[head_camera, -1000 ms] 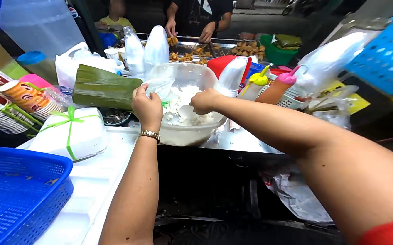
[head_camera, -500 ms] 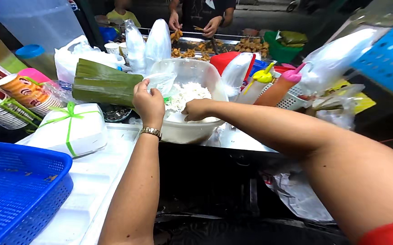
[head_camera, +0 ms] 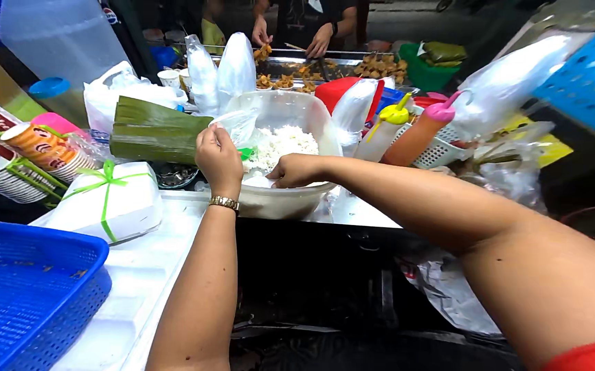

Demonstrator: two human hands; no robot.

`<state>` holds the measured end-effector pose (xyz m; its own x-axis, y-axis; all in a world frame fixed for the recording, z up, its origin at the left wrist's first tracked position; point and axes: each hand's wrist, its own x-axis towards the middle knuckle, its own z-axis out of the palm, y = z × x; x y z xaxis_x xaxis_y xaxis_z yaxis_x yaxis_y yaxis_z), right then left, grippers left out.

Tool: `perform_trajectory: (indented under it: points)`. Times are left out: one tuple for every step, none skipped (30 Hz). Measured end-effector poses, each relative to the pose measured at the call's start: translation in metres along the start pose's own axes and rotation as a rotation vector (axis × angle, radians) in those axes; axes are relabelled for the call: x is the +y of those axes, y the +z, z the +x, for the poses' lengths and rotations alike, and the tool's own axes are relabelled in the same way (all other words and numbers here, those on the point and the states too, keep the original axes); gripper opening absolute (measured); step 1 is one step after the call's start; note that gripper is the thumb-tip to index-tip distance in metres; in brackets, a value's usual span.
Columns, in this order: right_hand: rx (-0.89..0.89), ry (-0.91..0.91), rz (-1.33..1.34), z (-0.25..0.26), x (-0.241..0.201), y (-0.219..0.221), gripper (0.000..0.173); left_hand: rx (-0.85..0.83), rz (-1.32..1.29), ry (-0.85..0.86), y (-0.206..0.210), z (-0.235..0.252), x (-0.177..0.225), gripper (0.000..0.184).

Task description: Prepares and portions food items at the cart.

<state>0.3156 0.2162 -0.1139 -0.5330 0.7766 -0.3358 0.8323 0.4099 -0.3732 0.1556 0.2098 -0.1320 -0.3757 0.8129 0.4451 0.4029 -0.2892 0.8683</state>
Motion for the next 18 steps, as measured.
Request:
perform_trajectory:
  points:
    - [0.028, -0.005, -0.021, -0.002, 0.003, -0.002, 0.031, -0.002, -0.009, -0.007, 0.0, 0.0, -0.001, 0.041]
    - [0.05, 0.003, -0.053, -0.005, 0.003, -0.005, 0.034, -0.003, -0.013, -0.011, 0.0, 0.001, -0.001, 0.041]
    - [0.082, 0.01, -0.086, -0.008, 0.003, -0.007, 0.035, -0.008, -0.012, -0.018, 0.0, 0.002, -0.002, 0.041]
    - [0.114, 0.013, -0.109, -0.011, 0.003, -0.007, 0.035, -0.014, -0.007, -0.025, 0.0, 0.002, -0.003, 0.04]
    - [0.132, 0.015, -0.109, -0.014, 0.001, -0.007, 0.035, -0.023, 0.0, -0.034, -0.001, 0.003, -0.002, 0.04]
    - [0.136, 0.015, -0.077, -0.017, 0.0, -0.007, 0.035, -0.027, 0.007, -0.039, -0.001, 0.003, -0.002, 0.04]
    - [0.138, 0.01, -0.025, -0.018, 0.0, -0.007, 0.034, -0.028, 0.01, -0.043, -0.001, 0.003, -0.001, 0.041]
    - [0.138, 0.01, 0.039, -0.018, 0.003, -0.006, 0.032, -0.03, 0.007, -0.053, -0.001, 0.003, 0.0, 0.041]
    - [0.142, 0.018, 0.114, -0.018, 0.009, -0.004, 0.03, -0.037, -0.006, -0.075, -0.001, 0.003, 0.001, 0.043]
    - [0.132, 0.054, 0.204, -0.019, 0.013, -0.004, 0.03, -0.058, -0.03, -0.108, -0.001, 0.005, 0.002, 0.045]
    - [0.12, 0.099, 0.29, -0.022, 0.017, -0.007, 0.031, -0.088, -0.068, -0.146, -0.002, 0.008, 0.003, 0.046]
    - [0.125, 0.138, 0.356, -0.026, 0.02, -0.011, 0.031, -0.132, -0.113, -0.189, -0.004, 0.013, 0.004, 0.047]
    - [0.118, 0.182, 0.388, -0.033, 0.021, -0.017, 0.033, -0.184, -0.141, -0.228, -0.007, 0.018, 0.007, 0.047]
    - [0.131, 0.206, 0.4, -0.038, 0.025, -0.023, 0.033, -0.235, -0.115, -0.237, -0.01, 0.025, 0.009, 0.045]
    - [0.16, 0.214, 0.413, -0.043, 0.03, -0.027, 0.034, -0.286, -0.023, -0.215, -0.015, 0.032, 0.012, 0.043]
    - [0.187, 0.214, 0.434, -0.049, 0.034, -0.031, 0.034, -0.33, 0.11, -0.162, -0.02, 0.039, 0.014, 0.046]
    - [0.211, 0.203, 0.461, -0.054, 0.04, -0.033, 0.033, -0.376, 0.246, -0.102, -0.024, 0.044, 0.017, 0.049]
    - [0.233, 0.189, 0.485, -0.058, 0.045, -0.035, 0.032, -0.423, 0.365, -0.041, -0.027, 0.047, 0.021, 0.051]
